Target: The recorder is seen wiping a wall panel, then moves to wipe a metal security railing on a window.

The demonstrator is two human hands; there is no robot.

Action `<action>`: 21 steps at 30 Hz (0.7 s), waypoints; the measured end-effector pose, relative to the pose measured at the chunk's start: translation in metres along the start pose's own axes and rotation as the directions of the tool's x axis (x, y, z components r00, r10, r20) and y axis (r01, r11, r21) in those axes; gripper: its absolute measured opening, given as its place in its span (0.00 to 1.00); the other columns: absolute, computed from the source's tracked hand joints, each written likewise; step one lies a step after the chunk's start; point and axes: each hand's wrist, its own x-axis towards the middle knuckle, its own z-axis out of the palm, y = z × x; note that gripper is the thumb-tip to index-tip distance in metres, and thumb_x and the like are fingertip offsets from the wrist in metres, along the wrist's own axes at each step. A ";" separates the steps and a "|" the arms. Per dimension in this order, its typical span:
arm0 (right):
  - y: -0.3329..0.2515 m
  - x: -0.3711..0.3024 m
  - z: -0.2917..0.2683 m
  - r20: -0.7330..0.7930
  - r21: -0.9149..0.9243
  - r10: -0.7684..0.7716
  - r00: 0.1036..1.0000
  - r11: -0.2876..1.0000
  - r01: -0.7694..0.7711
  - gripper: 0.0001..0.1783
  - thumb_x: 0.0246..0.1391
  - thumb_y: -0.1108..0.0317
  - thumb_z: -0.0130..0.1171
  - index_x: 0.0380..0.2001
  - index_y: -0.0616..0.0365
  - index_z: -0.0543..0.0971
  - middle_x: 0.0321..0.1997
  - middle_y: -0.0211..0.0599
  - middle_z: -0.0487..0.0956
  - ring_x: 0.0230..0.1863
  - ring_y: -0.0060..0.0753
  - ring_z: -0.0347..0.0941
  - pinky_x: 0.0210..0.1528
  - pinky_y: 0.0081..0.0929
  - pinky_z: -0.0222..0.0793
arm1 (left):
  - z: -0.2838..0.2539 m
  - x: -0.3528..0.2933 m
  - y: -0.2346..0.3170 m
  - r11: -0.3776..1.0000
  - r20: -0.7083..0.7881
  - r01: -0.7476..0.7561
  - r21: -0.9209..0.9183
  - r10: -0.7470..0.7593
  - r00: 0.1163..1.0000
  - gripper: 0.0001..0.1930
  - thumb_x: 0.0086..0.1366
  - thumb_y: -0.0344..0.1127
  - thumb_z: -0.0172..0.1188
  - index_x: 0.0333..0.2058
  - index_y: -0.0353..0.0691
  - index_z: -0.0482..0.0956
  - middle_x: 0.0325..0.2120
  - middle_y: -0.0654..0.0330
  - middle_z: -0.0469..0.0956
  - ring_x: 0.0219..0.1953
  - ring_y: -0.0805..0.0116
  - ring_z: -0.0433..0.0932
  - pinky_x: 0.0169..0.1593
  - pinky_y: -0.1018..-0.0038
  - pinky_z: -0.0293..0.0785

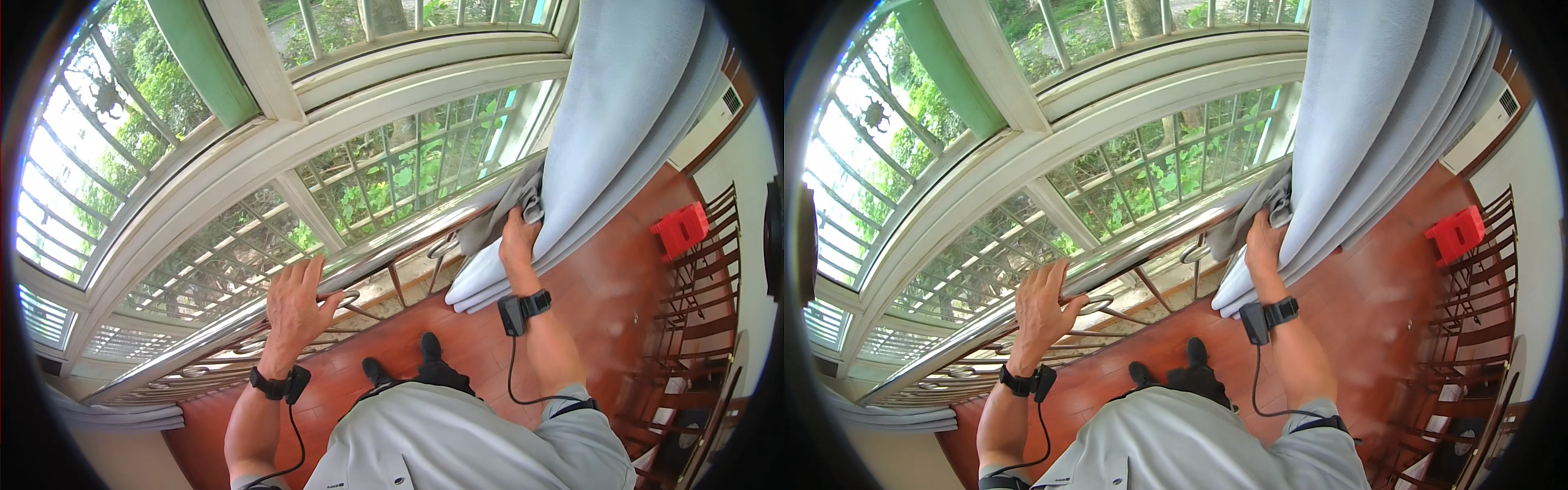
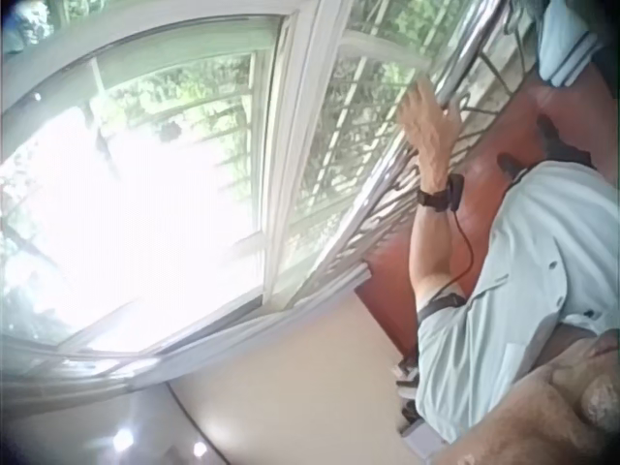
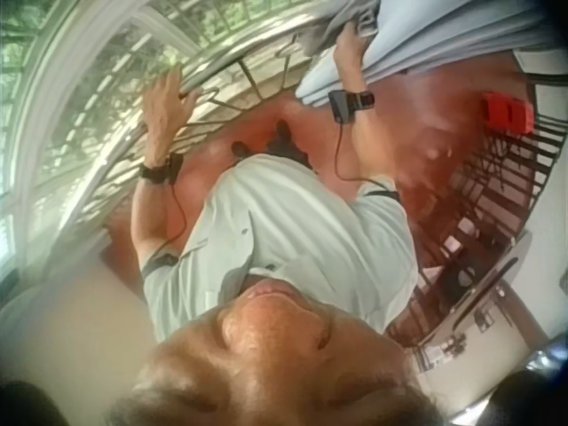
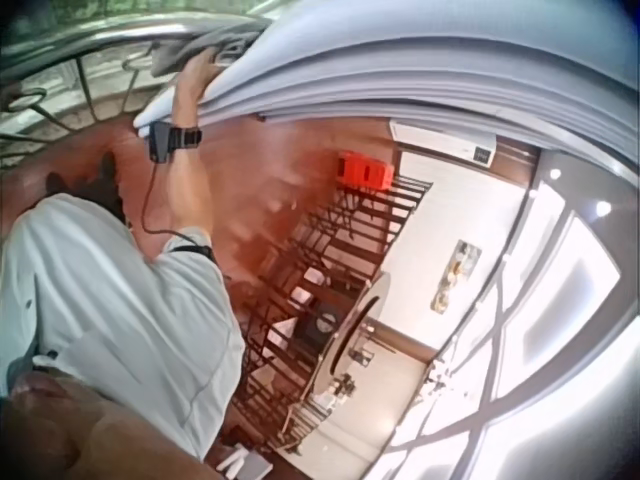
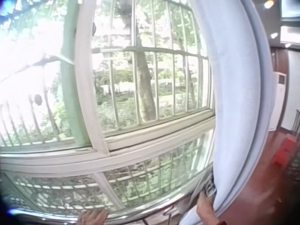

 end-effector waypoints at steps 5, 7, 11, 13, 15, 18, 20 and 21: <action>-0.083 -0.077 0.009 0.317 -0.381 0.266 0.910 0.915 -0.135 0.17 0.61 0.71 0.53 0.49 0.74 0.73 0.54 0.45 0.77 0.55 0.36 0.69 0.59 0.29 0.62 | -0.008 -0.010 -0.008 0.997 0.025 0.074 0.018 -0.075 0.997 0.34 0.48 0.41 0.73 0.54 0.36 0.73 0.42 0.51 0.78 0.44 0.50 0.76 0.47 0.59 0.70; -0.064 -0.083 0.003 0.503 -0.194 -0.149 0.851 0.940 0.279 0.16 0.61 0.68 0.54 0.46 0.73 0.75 0.52 0.56 0.77 0.55 0.57 0.70 0.59 0.42 0.61 | -0.010 -0.008 -0.003 0.998 0.042 0.057 0.013 -0.057 0.997 0.34 0.49 0.42 0.73 0.54 0.35 0.73 0.41 0.51 0.78 0.44 0.50 0.76 0.46 0.59 0.71; -0.107 -0.118 0.016 0.567 -0.106 -0.042 0.823 0.987 0.123 0.21 0.61 0.65 0.60 0.51 0.72 0.75 0.47 0.51 0.80 0.51 0.43 0.75 0.57 0.34 0.66 | -0.005 -0.010 -0.007 0.999 0.027 0.025 -0.038 -0.024 0.999 0.34 0.51 0.43 0.71 0.55 0.36 0.72 0.41 0.51 0.78 0.44 0.50 0.76 0.47 0.58 0.71; -0.117 -0.129 0.026 0.645 -0.079 -0.171 0.745 0.954 0.288 0.19 0.61 0.64 0.60 0.49 0.70 0.78 0.46 0.50 0.81 0.51 0.41 0.76 0.57 0.34 0.67 | -0.008 -0.012 -0.008 0.997 0.053 0.049 -0.053 -0.046 0.998 0.34 0.51 0.44 0.71 0.55 0.36 0.72 0.42 0.51 0.78 0.45 0.50 0.76 0.47 0.58 0.71; -0.114 -0.130 0.038 0.650 0.015 -0.485 0.585 0.778 0.628 0.12 0.56 0.69 0.62 0.42 0.63 0.82 0.41 0.48 0.81 0.45 0.50 0.77 0.50 0.40 0.70 | -0.008 -0.014 -0.010 0.996 0.022 0.012 -0.085 -0.010 1.000 0.32 0.52 0.42 0.71 0.55 0.37 0.73 0.44 0.51 0.78 0.46 0.50 0.76 0.48 0.58 0.71; -0.145 -0.138 0.058 0.700 0.138 -0.582 0.413 0.678 0.722 0.10 0.52 0.72 0.62 0.39 0.61 0.83 0.39 0.46 0.81 0.42 0.55 0.76 0.48 0.44 0.70 | -0.014 -0.021 -0.019 0.988 -0.011 -0.016 -0.154 0.014 1.000 0.30 0.53 0.38 0.71 0.54 0.37 0.74 0.47 0.49 0.77 0.49 0.49 0.75 0.50 0.58 0.71; -0.154 -0.141 0.062 0.779 0.197 -0.588 0.219 0.561 0.804 0.10 0.53 0.72 0.62 0.39 0.62 0.83 0.40 0.46 0.82 0.43 0.53 0.77 0.47 0.39 0.72 | -0.018 -0.028 -0.025 0.975 -0.029 -0.006 -0.224 0.000 1.000 0.29 0.53 0.37 0.71 0.53 0.37 0.74 0.48 0.49 0.77 0.50 0.48 0.75 0.51 0.58 0.71; -0.147 -0.146 0.063 0.790 0.202 -0.577 0.208 0.564 0.801 0.10 0.53 0.72 0.62 0.39 0.62 0.83 0.40 0.46 0.82 0.43 0.53 0.77 0.47 0.39 0.72 | -0.019 -0.034 -0.028 0.959 -0.052 -0.010 -0.283 -0.005 0.999 0.28 0.53 0.35 0.71 0.53 0.37 0.74 0.49 0.48 0.76 0.50 0.47 0.74 0.52 0.58 0.71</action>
